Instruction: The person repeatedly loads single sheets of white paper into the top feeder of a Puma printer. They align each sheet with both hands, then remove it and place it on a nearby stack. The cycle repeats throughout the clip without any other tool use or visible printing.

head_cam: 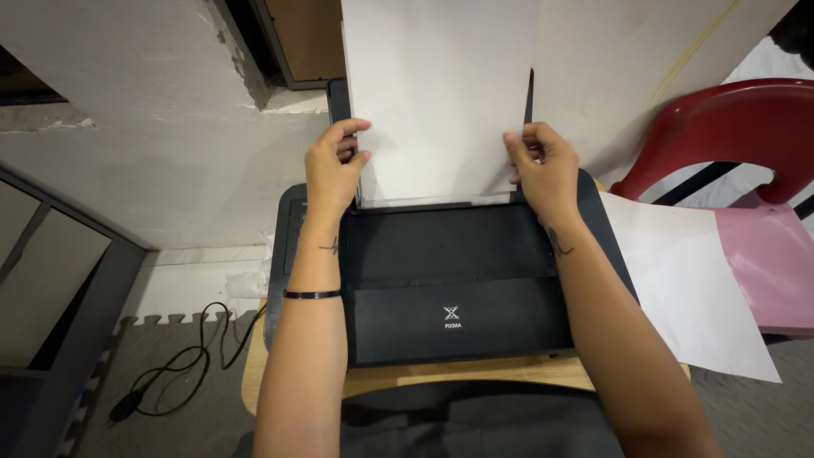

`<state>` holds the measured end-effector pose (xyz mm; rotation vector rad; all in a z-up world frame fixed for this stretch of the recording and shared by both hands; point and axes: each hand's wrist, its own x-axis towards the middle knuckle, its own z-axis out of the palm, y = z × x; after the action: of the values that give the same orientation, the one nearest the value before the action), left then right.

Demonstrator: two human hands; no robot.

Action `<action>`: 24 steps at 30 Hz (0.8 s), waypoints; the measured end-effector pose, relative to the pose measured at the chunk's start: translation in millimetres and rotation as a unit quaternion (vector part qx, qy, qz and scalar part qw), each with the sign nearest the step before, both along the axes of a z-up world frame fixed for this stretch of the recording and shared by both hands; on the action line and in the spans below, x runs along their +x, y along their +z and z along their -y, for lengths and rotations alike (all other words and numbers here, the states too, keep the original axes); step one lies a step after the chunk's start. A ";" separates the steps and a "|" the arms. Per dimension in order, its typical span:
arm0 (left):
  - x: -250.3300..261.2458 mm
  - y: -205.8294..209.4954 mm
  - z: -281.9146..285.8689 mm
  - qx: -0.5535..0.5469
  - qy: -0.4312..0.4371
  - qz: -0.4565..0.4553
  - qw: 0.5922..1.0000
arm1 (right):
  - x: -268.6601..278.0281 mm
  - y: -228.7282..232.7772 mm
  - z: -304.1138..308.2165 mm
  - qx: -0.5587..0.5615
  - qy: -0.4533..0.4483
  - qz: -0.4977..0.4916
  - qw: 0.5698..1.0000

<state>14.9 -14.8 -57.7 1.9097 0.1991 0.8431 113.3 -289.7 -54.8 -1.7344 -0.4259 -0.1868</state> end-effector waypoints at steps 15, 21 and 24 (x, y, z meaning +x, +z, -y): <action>-16.2 -5.6 -18.1 0.075 -0.012 -0.116 0.990 | 4.6 -0.8 23.3 -0.138 0.011 -0.053 0.989; -11.5 -9.5 -17.9 0.068 0.031 -0.089 0.993 | 3.8 -6.1 21.9 -0.134 0.006 0.002 0.991; -12.5 -8.1 -16.5 0.065 0.036 -0.095 0.993 | 2.9 -6.0 22.2 -0.182 -0.009 0.015 0.983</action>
<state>2.5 1.7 -65.7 2.1173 0.3366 0.7357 116.2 -311.9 -60.8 -2.0976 -0.4887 -0.1551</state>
